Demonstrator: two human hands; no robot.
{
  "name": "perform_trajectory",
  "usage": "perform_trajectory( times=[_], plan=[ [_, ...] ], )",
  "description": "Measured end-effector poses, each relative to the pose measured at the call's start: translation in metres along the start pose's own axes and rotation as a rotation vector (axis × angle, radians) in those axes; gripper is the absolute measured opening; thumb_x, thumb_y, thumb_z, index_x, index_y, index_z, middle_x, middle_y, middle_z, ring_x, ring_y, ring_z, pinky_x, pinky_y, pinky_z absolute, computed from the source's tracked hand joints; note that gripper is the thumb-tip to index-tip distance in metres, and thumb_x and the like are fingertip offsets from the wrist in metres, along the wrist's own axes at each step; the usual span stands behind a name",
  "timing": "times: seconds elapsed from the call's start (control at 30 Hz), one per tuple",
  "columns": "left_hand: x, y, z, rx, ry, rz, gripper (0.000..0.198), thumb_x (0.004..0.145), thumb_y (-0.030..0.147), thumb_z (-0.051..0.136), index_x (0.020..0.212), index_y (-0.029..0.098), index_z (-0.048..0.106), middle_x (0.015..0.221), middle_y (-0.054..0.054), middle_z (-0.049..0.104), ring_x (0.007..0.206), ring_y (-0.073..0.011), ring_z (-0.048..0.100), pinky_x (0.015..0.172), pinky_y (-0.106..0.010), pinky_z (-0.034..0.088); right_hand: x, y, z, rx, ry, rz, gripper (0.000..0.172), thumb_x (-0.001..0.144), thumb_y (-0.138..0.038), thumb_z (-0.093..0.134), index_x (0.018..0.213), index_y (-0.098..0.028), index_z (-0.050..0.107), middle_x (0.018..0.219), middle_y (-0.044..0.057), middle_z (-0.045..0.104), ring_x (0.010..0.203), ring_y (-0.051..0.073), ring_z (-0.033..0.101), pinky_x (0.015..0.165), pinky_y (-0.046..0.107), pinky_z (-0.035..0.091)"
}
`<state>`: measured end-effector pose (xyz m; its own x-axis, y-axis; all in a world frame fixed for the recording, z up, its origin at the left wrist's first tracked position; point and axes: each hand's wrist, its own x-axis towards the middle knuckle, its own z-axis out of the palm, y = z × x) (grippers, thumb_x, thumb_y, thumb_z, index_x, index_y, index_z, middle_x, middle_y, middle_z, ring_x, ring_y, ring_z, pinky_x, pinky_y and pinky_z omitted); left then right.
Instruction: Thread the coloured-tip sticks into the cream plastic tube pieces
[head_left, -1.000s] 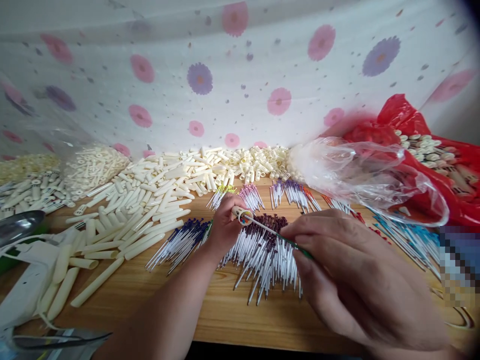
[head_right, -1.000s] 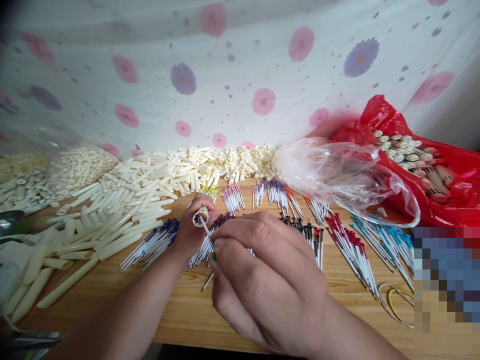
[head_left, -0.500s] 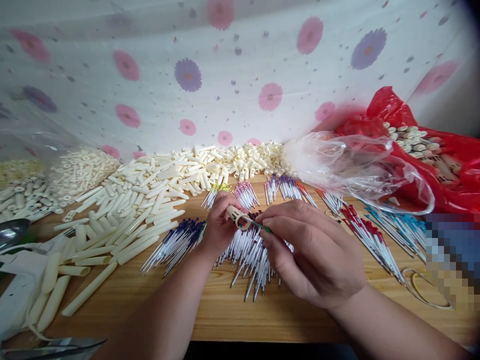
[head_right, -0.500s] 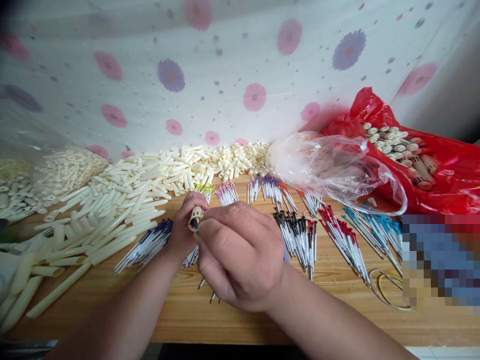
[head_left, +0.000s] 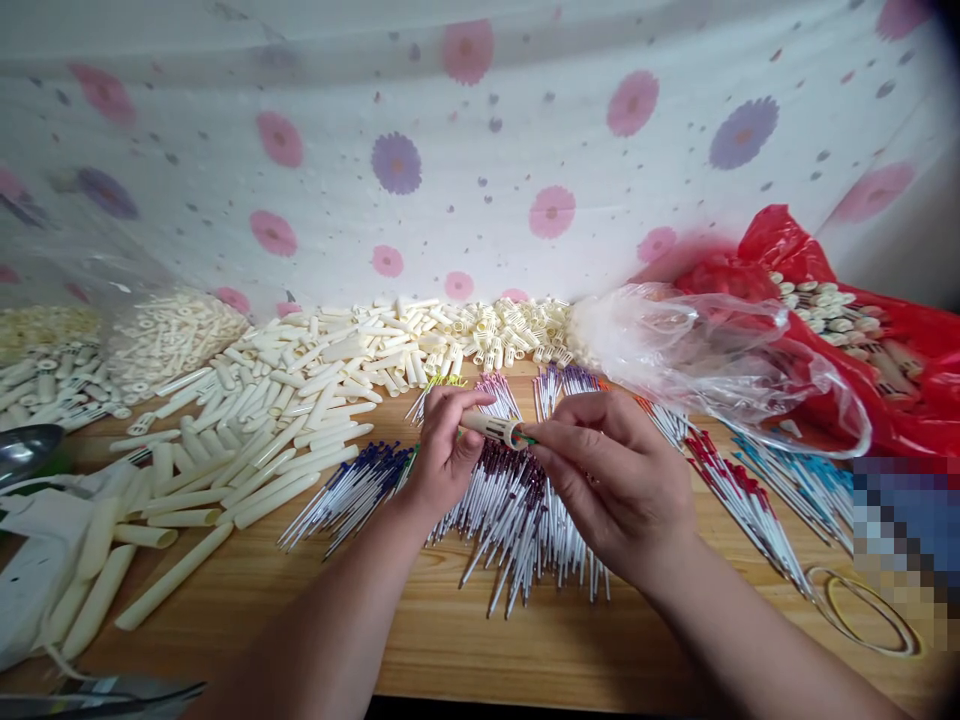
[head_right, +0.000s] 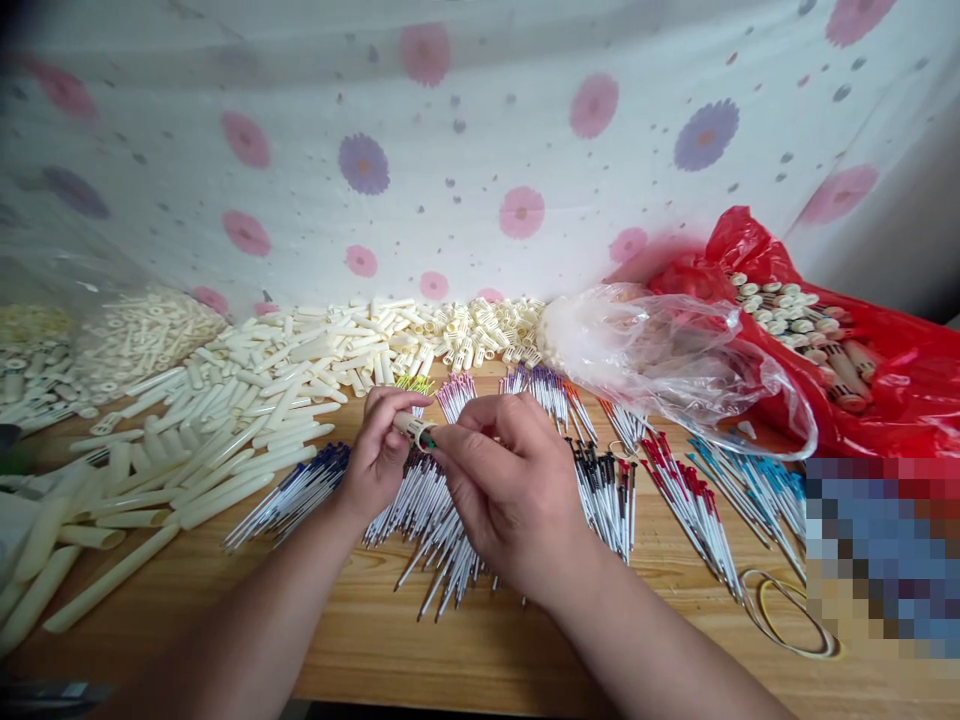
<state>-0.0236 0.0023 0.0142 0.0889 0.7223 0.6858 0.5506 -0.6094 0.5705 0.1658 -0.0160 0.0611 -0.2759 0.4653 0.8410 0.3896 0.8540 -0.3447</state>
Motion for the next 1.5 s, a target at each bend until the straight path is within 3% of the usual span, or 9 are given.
perform_trajectory(
  times=[0.13, 0.3, 0.53, 1.03, 1.23, 1.5],
  plan=[
    [0.000, 0.003, 0.000, 0.012, 0.045, 0.018, 0.052, 0.087, 0.060, 0.027, 0.100, 0.021, 0.059, 0.096, -0.006, 0.047, 0.096, -0.0202, 0.047, 0.084, -0.034, 0.040, -0.001, 0.002, 0.003, -0.022, 0.077, -0.001, 0.014, 0.077, -0.011, 0.063, 0.087, -0.021, 0.064, 0.080, 0.003, 0.051, 0.072, 0.014, 0.051, 0.058, 0.028, 0.044],
    [0.001, 0.005, 0.001, 0.066, 0.110, 0.045, 0.051, 0.086, 0.061, 0.030, 0.090, 0.020, 0.060, 0.091, -0.005, 0.046, 0.095, -0.0203, 0.047, 0.084, -0.034, 0.041, 0.000, 0.002, 0.004, -0.030, 0.075, -0.007, 0.013, 0.076, -0.009, 0.064, 0.083, -0.019, 0.062, 0.079, 0.002, 0.049, 0.072, 0.012, 0.050, 0.060, 0.027, 0.043],
    [0.001, 0.006, 0.000, 0.078, 0.141, 0.056, 0.050, 0.086, 0.061, 0.031, 0.089, 0.021, 0.059, 0.090, -0.004, 0.046, 0.093, -0.0197, 0.047, 0.081, -0.034, 0.042, 0.000, 0.001, 0.002, 0.126, 0.090, 0.066, 0.012, 0.075, -0.009, 0.064, 0.082, -0.018, 0.061, 0.081, 0.001, 0.048, 0.074, 0.012, 0.050, 0.064, 0.028, 0.041],
    [0.001, 0.005, -0.001, -0.071, 0.031, 0.076, 0.048, 0.087, 0.058, 0.032, 0.089, 0.019, 0.059, 0.088, -0.005, 0.049, 0.089, -0.0188, 0.048, 0.078, -0.032, 0.041, -0.003, -0.007, -0.003, 0.206, 0.122, 0.091, 0.017, 0.071, -0.004, 0.064, 0.079, -0.018, 0.061, 0.079, 0.001, 0.051, 0.077, 0.013, 0.050, 0.064, 0.029, 0.042],
    [0.000, 0.006, 0.000, -0.067, 0.011, 0.064, 0.050, 0.086, 0.060, 0.032, 0.089, 0.019, 0.060, 0.089, -0.005, 0.048, 0.090, -0.0191, 0.048, 0.080, -0.033, 0.041, -0.001, -0.009, 0.000, 0.093, 0.067, 0.068, 0.012, 0.071, -0.006, 0.064, 0.077, -0.016, 0.062, 0.077, 0.002, 0.049, 0.072, 0.012, 0.051, 0.061, 0.027, 0.042],
    [0.001, 0.007, 0.000, 0.089, 0.155, 0.128, 0.047, 0.085, 0.059, 0.037, 0.089, 0.019, 0.062, 0.089, -0.005, 0.046, 0.089, -0.0185, 0.047, 0.077, -0.031, 0.042, -0.001, -0.004, 0.005, 0.015, 0.041, 0.111, 0.006, 0.076, -0.010, 0.062, 0.077, -0.016, 0.064, 0.077, 0.002, 0.050, 0.070, 0.012, 0.050, 0.060, 0.027, 0.042]
  ],
)
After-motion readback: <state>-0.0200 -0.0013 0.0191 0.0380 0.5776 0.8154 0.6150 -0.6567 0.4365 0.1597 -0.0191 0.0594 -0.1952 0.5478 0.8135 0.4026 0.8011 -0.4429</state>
